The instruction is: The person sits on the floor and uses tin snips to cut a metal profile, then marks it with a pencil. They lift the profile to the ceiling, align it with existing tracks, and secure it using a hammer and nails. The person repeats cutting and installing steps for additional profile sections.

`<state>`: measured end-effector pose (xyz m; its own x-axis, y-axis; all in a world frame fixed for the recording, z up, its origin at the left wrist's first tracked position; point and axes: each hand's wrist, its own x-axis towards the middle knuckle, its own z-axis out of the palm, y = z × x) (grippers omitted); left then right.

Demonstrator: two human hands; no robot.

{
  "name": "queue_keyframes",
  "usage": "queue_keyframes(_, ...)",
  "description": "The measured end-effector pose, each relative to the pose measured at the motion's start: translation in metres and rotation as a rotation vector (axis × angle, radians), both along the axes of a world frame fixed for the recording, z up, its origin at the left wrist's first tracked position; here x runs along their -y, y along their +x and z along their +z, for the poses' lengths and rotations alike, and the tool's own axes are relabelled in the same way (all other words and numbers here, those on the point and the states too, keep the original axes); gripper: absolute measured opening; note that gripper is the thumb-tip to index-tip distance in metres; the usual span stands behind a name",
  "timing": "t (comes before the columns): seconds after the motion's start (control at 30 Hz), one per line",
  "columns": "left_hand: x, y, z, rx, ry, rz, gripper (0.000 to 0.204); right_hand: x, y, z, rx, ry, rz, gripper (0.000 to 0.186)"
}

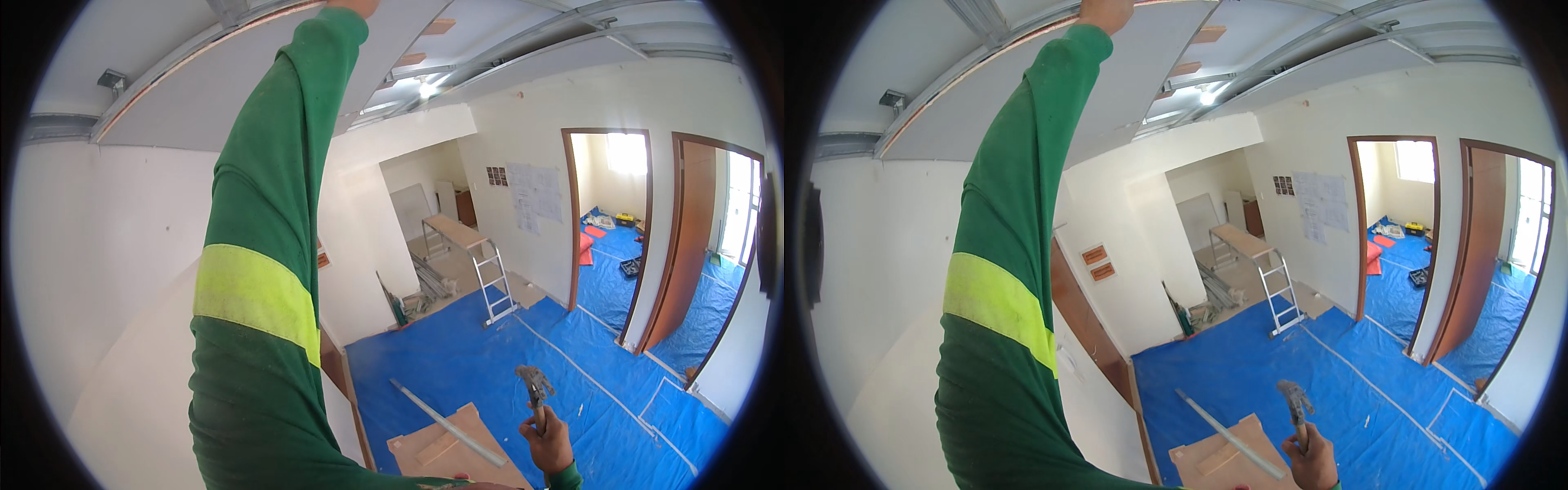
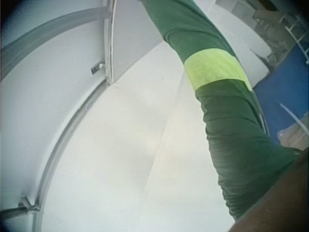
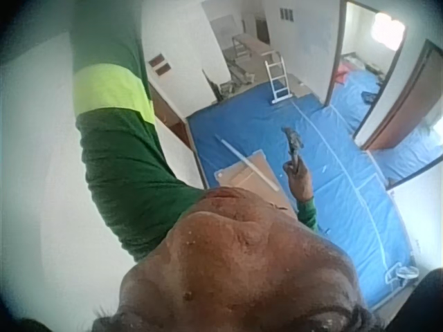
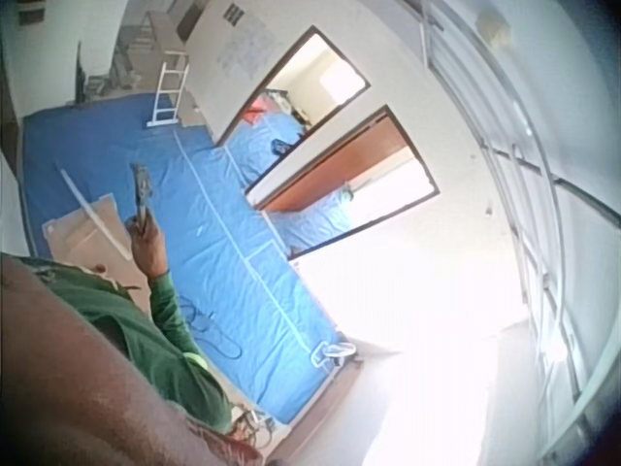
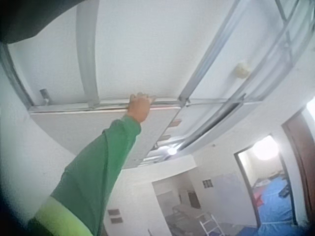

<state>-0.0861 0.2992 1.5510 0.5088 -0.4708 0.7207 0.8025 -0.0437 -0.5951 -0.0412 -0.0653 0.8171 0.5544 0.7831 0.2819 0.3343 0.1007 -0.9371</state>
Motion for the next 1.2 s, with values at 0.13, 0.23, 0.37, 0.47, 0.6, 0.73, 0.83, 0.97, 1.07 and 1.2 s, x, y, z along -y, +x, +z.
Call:
queue_keyframes(0.13,-0.023,-0.005,0.006,-0.092,0.07,-0.116,0.035,-0.001,-0.009,0.0,-0.041,-0.01,0.013,0.046)
queue_keyframes(0.23,-0.015,-0.013,0.05,-0.143,-0.137,-0.054,0.031,-0.002,-0.018,-0.003,-0.07,-0.047,0.056,0.047)
queue_keyframes(0.37,-0.016,0.017,0.032,-0.028,-0.011,0.22,0.029,-0.001,-0.016,0.008,0.011,-0.019,0.037,0.047)
queue_keyframes(0.47,-0.02,0.017,0.016,-0.077,0.032,-0.112,0.031,-0.004,-0.022,0.014,0.02,-0.037,0.018,0.047)
queue_keyframes(0.6,-0.01,-0.013,0.037,-0.147,-0.017,0.05,0.034,0.001,-0.036,0.014,0.032,0.005,0.063,0.047)
queue_keyframes(0.73,-0.011,-0.01,0.036,-0.149,-0.175,0.081,0.038,0.005,-0.04,0.018,0.031,-0.025,0.057,0.048)
queue_keyframes(0.83,-0.014,-0.024,0.032,-0.198,0.002,-0.08,0.042,0.011,-0.049,0.021,0.054,-0.033,0.046,0.047)
queue_keyframes(0.97,0.007,-0.045,-0.002,-0.147,-0.108,-0.076,0.049,0.02,-0.045,0.027,0.061,-0.054,0.01,0.041)
queue_keyframes(1.07,-0.003,-0.061,0.0,-0.152,-0.033,0.059,0.048,0.021,-0.041,0.01,0.058,-0.017,0.033,0.035)
queue_keyframes(1.2,-0.003,-0.035,0.031,-0.137,-0.155,0.07,0.054,0.029,-0.043,0.007,-0.021,-0.029,0.051,0.04)
